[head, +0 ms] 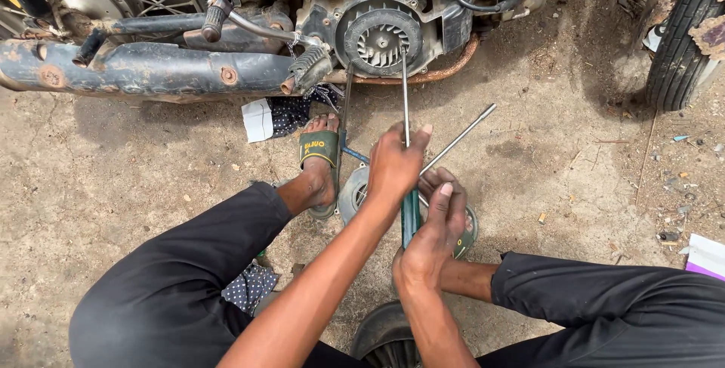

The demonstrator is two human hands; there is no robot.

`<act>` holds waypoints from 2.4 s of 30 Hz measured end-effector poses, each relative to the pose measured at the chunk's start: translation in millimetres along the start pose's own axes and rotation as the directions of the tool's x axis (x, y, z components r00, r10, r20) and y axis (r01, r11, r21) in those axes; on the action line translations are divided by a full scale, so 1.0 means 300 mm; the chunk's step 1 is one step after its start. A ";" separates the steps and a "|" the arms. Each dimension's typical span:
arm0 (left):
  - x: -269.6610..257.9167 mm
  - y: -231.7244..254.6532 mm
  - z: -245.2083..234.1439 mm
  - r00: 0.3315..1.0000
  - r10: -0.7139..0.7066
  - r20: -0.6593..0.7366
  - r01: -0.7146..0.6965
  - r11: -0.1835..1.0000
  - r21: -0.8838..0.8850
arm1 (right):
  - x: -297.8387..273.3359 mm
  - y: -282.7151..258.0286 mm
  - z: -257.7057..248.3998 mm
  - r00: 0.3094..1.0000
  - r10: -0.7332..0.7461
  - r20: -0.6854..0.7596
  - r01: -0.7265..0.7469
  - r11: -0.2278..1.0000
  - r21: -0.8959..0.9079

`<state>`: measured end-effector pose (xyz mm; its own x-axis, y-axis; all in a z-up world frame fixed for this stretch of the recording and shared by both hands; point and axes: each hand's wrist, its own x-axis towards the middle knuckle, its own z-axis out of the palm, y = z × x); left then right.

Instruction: Using a screwdriver and T-handle wrench to disassemble and repair a motorcycle engine's cooling fan and casing.

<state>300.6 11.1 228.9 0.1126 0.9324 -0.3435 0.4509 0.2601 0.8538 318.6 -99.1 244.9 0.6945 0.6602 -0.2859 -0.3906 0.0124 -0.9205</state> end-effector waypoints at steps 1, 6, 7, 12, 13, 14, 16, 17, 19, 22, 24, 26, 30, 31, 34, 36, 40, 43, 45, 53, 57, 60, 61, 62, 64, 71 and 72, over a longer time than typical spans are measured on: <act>-0.076 -0.037 0.008 1.000 -0.005 -0.004 0.005 1.000 0.000 | -0.001 -0.007 -0.007 1.000 0.004 0.004 -0.004 1.000 -0.002; -0.254 -0.045 -0.009 0.884 -0.330 0.332 0.466 0.684 -0.561 | -0.001 -0.020 -0.032 0.987 -0.162 -0.015 0.162 0.986 -0.045; -0.250 -0.033 0.002 0.883 -0.328 0.335 0.467 0.681 -0.564 | 0.005 -0.034 -0.025 0.986 -0.165 -0.014 0.164 0.985 -0.049; -0.190 -0.193 0.134 0.910 -0.412 0.051 0.406 0.858 -0.314 | 0.009 -0.159 0.076 0.808 0.575 0.128 -0.576 0.727 0.373; -0.187 -0.171 0.118 0.907 -0.417 0.053 0.412 0.858 -0.307 | 0.023 -0.124 0.051 0.805 0.580 0.122 -0.578 0.724 0.377; -0.183 -0.151 0.102 0.921 -0.390 0.023 0.385 0.897 -0.216 | 0.036 -0.086 0.026 0.764 0.614 0.197 -0.637 0.669 0.383; -0.199 -0.096 0.074 0.925 -0.379 0.004 0.377 0.918 -0.127 | 0.039 -0.039 -0.019 0.710 0.655 0.259 -0.699 0.610 0.373; -0.203 -0.056 0.053 0.882 -0.465 0.074 0.469 0.855 -0.221 | 0.037 -0.030 -0.024 0.757 0.601 0.255 -0.653 0.686 0.321; -0.205 -0.012 0.022 0.831 -0.536 0.150 0.554 0.774 -0.307 | 0.042 0.001 -0.041 0.800 0.542 0.259 -0.598 0.757 0.265; -0.201 -0.014 0.001 0.774 -0.537 0.335 0.629 0.589 -0.508 | 0.054 0.053 -0.061 0.900 0.418 0.124 -0.435 0.880 0.191; -0.233 -0.023 0.011 0.776 -0.498 0.389 0.625 0.516 -0.586 | 0.038 0.047 -0.087 0.936 0.349 0.041 -0.351 0.934 0.070; -0.225 -0.004 -0.002 0.780 -0.491 0.388 0.620 0.515 -0.592 | 0.075 0.031 -0.104 0.937 0.340 0.078 -0.340 0.940 -0.015; -0.250 -0.018 -0.007 0.778 -0.449 0.440 0.621 0.440 -0.649 | 0.050 -0.001 -0.086 0.953 0.267 0.139 -0.236 0.950 -0.206; -0.250 -0.022 -0.001 0.778 -0.447 0.442 0.621 0.436 -0.652 | 0.044 -0.016 -0.073 0.954 0.266 0.140 -0.233 0.949 -0.211; -0.254 -0.008 -0.008 0.791 -0.380 0.479 0.604 0.359 -0.712 | 0.023 -0.091 -0.023 0.992 0.067 0.109 -0.033 0.955 -0.293; -0.264 0.037 -0.025 0.707 -0.325 0.629 0.680 0.068 -0.730 | 0.010 -0.180 0.010 0.987 -0.053 0.153 0.130 0.824 -0.551; -0.286 -0.056 0.127 0.713 0.111 0.693 0.684 -0.330 -0.651 | 0.040 -0.249 -0.008 0.978 -0.135 0.158 0.207 0.711 -0.672; -0.260 -0.071 0.144 0.794 0.341 0.504 0.608 -0.398 -0.687 | 0.042 -0.231 -0.008 0.953 -0.223 0.203 0.300 0.770 -0.563; -0.247 -0.053 0.111 0.819 0.046 0.572 0.573 -0.019 -0.819 | 0.033 -0.203 -0.010 0.940 -0.270 0.208 0.341 0.745 -0.574; -0.248 0.041 0.020 0.766 -0.379 0.518 0.641 0.393 -0.660 | 0.024 -0.080 -0.061 0.936 -0.326 0.133 0.351 0.827 -0.439; -0.265 0.054 0.049 0.781 -0.388 0.489 0.613 0.325 -0.721 | 0.040 -0.118 -0.059 0.996 -0.058 -0.075 0.046 0.987 -0.156; -0.258 0.067 0.034 0.776 -0.294 0.558 0.612 0.136 -0.779 | 0.041 -0.031 -0.168 0.978 0.203 -0.039 -0.183 0.936 0.300; -0.252 0.073 0.033 0.778 -0.292 0.556 0.610 0.141 -0.780 | 0.050 -0.045 -0.143 0.979 0.202 -0.037 -0.181 0.935 0.304; -0.247 0.078 0.031 0.794 -0.266 0.547 0.595 0.153 -0.789 | 0.057 -0.058 -0.118 0.975 0.224 0.000 -0.209 0.912 0.354; -0.255 0.098 0.023 0.806 -0.251 0.536 0.581 0.158 -0.799 | 0.058 -0.082 -0.089 0.966 0.256 0.037 -0.249 0.885 0.395; -0.289 0.133 0.054 0.748 -0.566 0.347 0.645 0.495 -0.583 | 0.053 -0.104 -0.078 0.977 0.212 -0.023 -0.207 0.969 0.133; -0.289 0.120 0.072 0.736 -0.603 0.306 0.648 0.497 -0.577 | 0.056 -0.106 -0.075 0.941 0.339 0.020 -0.335 0.917 0.218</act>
<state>326.1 -65.9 281.0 0.0818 0.4527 -0.8879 -0.2142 0.8780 0.4280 356.4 -105.3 263.2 0.5091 0.6399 -0.5756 -0.7223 -0.0460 -0.6900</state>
